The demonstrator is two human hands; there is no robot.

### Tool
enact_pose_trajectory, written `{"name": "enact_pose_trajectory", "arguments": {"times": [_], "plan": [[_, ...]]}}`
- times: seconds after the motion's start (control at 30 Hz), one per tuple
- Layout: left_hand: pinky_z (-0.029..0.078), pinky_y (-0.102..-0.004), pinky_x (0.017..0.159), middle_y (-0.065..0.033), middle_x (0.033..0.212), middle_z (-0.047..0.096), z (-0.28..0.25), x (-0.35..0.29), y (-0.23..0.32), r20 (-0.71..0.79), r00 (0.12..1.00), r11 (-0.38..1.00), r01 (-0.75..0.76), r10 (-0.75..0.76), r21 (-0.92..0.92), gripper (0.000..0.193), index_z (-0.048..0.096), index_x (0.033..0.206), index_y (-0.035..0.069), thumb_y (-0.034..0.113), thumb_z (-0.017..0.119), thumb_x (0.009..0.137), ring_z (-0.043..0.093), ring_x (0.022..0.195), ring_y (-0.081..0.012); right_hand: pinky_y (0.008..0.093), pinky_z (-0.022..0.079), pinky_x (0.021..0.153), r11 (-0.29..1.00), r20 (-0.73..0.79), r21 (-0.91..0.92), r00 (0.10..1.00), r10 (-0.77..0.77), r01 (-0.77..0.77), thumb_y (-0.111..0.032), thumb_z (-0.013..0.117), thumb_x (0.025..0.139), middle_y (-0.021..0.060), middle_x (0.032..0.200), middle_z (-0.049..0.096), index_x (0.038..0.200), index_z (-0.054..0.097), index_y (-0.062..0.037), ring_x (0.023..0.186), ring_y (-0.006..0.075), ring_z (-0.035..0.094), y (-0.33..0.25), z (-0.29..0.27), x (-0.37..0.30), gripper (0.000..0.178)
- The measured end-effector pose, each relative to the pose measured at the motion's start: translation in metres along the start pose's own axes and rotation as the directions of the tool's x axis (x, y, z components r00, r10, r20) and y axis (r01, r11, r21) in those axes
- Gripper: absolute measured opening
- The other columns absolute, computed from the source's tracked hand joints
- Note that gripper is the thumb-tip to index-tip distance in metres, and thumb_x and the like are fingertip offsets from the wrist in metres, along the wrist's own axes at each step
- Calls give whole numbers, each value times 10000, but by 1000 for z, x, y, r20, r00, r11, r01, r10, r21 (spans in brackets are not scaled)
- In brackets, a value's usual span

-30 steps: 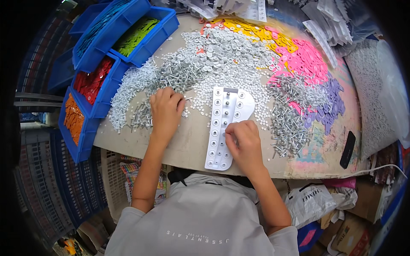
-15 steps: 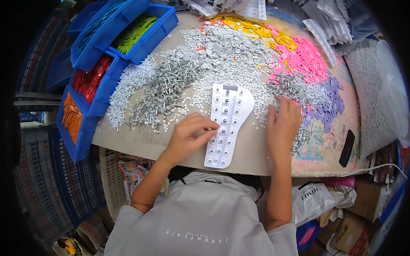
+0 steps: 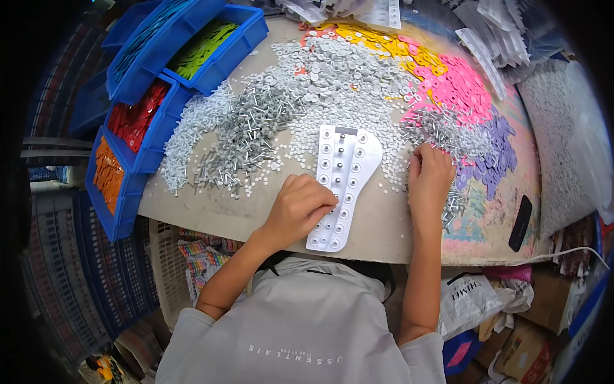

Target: Applying colorful numbered stickers onto a white plastic toy xylophone frame.

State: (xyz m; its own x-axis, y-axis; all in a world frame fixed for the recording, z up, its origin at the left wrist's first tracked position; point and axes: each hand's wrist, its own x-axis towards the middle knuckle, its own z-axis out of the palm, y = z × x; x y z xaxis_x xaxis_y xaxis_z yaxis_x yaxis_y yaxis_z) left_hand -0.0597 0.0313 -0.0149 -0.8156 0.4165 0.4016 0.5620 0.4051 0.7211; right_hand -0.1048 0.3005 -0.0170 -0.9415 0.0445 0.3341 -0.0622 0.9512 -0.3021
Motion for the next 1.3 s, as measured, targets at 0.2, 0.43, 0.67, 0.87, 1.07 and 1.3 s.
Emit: {"name": "enact_pose_trajectory", "arguments": {"times": [0.2, 0.43, 0.67, 0.87, 1.07, 1.3], "plan": [[398, -356, 794, -5, 885, 696, 1, -3, 4, 1, 999, 999, -41, 41, 1, 156, 686, 882, 92, 31, 765, 763, 609, 859, -208, 439, 416, 903, 999, 50, -52, 999, 8, -5, -104, 703, 863, 101, 996, 645, 1006, 641, -62, 1005, 315, 568, 1, -10, -3, 160], [396, -352, 798, 0, 876, 695, 1, -4, 2, 3, 999, 999, -33, 33, 14, 149, 680, 874, 96, 39, 767, 767, 603, 861, -197, 429, 406, 929, 999, 49, -49, 999, -2, 4, -108, 716, 860, 116, 962, 646, 988, 633, -40, 984, 317, 576, 4, -10, 0, 167], [392, -356, 833, -11, 948, 688, -3, -6, 4, 34, 999, 999, -37, 35, 39, 136, 711, 896, 93, 87, 779, 778, 602, 907, -208, 432, 449, 773, 999, 48, 45, 999, 5, -7, -50, 693, 858, 151, 837, 622, 879, 587, 3, 826, 337, 588, -1, -13, 7, 120], [374, -398, 932, -35, 1076, 667, -14, -10, 7, 113, 993, 999, -25, 19, 46, 217, 755, 990, 91, 181, 785, 795, 592, 1037, -238, 424, 422, 822, 986, 6, 113, 993, 120, -120, -63, 676, 897, 125, 860, 603, 888, 577, -14, 866, 313, 555, 12, -11, -3, 111], [380, -413, 922, -51, 1059, 643, -39, -12, -30, -189, 975, 851, 198, -119, 486, 147, 728, 958, 90, 101, 737, 811, 577, 1040, -257, 329, 450, 832, 737, 147, 655, 985, 93, -167, -44, 629, 940, 71, 891, 605, 918, 575, 6, 864, 218, 574, -44, -44, -29, 77], [367, -403, 918, -51, 990, 610, -63, -6, -51, -161, 966, 712, 257, -200, 653, 124, 721, 938, 100, 79, 729, 816, 553, 1002, -251, 385, 392, 978, 703, 386, 711, 842, -377, -11, -63, 698, 862, 93, 1010, 614, 917, 585, -30, 1041, 276, 534, -81, -46, -57, 130]]}}
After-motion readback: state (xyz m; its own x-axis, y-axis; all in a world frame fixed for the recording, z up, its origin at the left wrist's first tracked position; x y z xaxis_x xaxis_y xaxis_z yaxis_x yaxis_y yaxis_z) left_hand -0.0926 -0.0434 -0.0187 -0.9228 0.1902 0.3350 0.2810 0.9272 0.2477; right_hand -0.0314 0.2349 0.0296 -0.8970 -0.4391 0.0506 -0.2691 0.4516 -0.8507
